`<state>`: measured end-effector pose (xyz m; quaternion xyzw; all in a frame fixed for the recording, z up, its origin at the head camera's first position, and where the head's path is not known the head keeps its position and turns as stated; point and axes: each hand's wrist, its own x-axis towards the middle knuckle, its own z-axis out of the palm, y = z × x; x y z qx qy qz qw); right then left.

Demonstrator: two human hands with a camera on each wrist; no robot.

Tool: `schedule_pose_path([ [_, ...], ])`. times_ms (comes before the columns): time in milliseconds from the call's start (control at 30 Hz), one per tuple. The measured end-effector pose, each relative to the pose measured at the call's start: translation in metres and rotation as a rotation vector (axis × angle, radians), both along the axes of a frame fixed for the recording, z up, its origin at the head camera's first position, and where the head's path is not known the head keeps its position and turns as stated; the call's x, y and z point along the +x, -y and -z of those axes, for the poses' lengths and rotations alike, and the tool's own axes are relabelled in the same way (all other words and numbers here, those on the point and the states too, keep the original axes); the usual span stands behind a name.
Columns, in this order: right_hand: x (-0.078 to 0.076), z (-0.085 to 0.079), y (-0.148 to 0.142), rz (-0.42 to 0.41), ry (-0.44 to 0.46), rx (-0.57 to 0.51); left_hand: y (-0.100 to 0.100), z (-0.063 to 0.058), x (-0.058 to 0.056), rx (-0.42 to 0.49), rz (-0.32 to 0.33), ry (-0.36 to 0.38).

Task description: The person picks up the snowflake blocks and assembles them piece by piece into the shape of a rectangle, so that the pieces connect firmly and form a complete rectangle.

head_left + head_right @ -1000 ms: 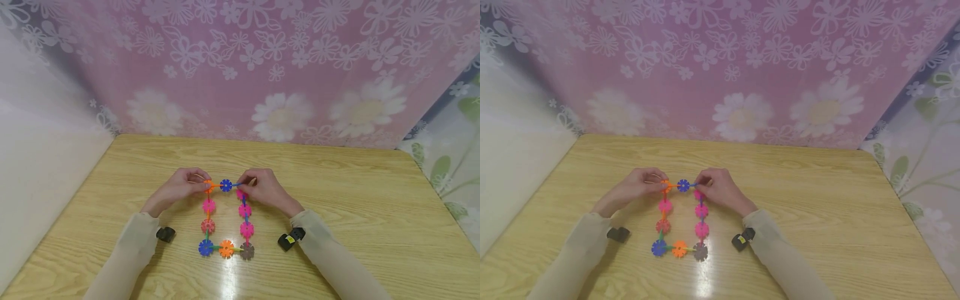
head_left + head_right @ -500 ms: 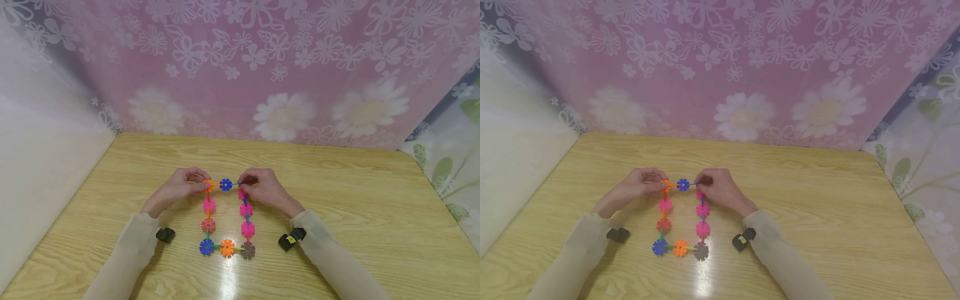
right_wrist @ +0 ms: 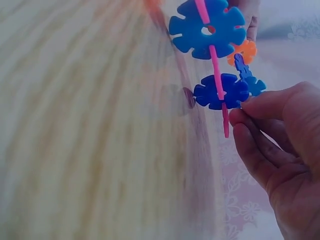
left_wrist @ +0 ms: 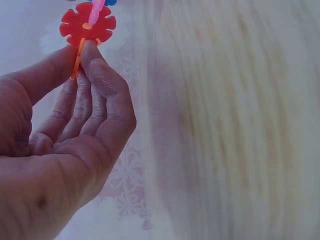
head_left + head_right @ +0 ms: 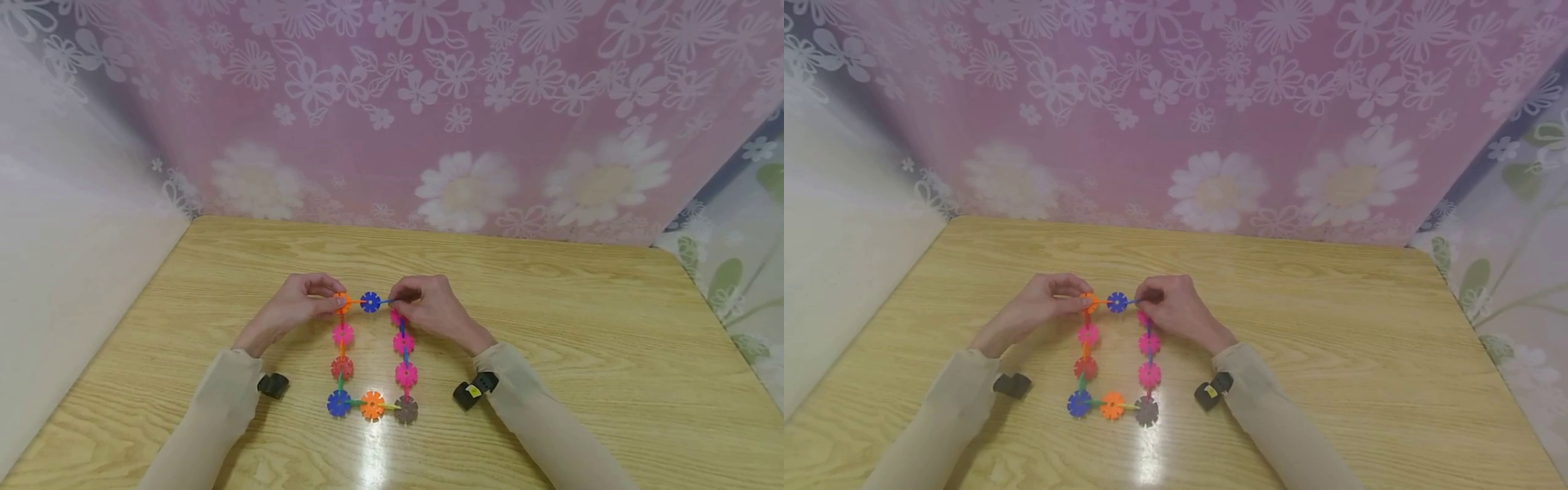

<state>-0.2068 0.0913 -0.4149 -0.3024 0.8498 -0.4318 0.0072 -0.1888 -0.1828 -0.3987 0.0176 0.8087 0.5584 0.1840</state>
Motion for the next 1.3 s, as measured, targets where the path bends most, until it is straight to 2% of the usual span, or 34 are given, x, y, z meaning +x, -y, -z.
schedule_pose_path([
  [433, 0.0003, -0.0004, 0.0018, -0.003, -0.051, -0.022, 0.0054, 0.0044, -0.0018, -0.009, 0.017, -0.005],
  [667, -0.0009, -0.0029, 0.0037, -0.018, -0.11, -0.026, 0.0049, 0.0036, -0.0014, -0.013, 0.014, -0.005],
  [1067, -0.0004, -0.0045, 0.0058, -0.029, -0.145, 0.003, -0.0004, 0.0001, 0.0013, -0.04, -0.001, -0.019],
  [1300, 0.0015, -0.0039, 0.0067, -0.044, -0.127, 0.034, 0.0015, 0.0012, 0.0012, -0.081, -0.022, -0.063],
])
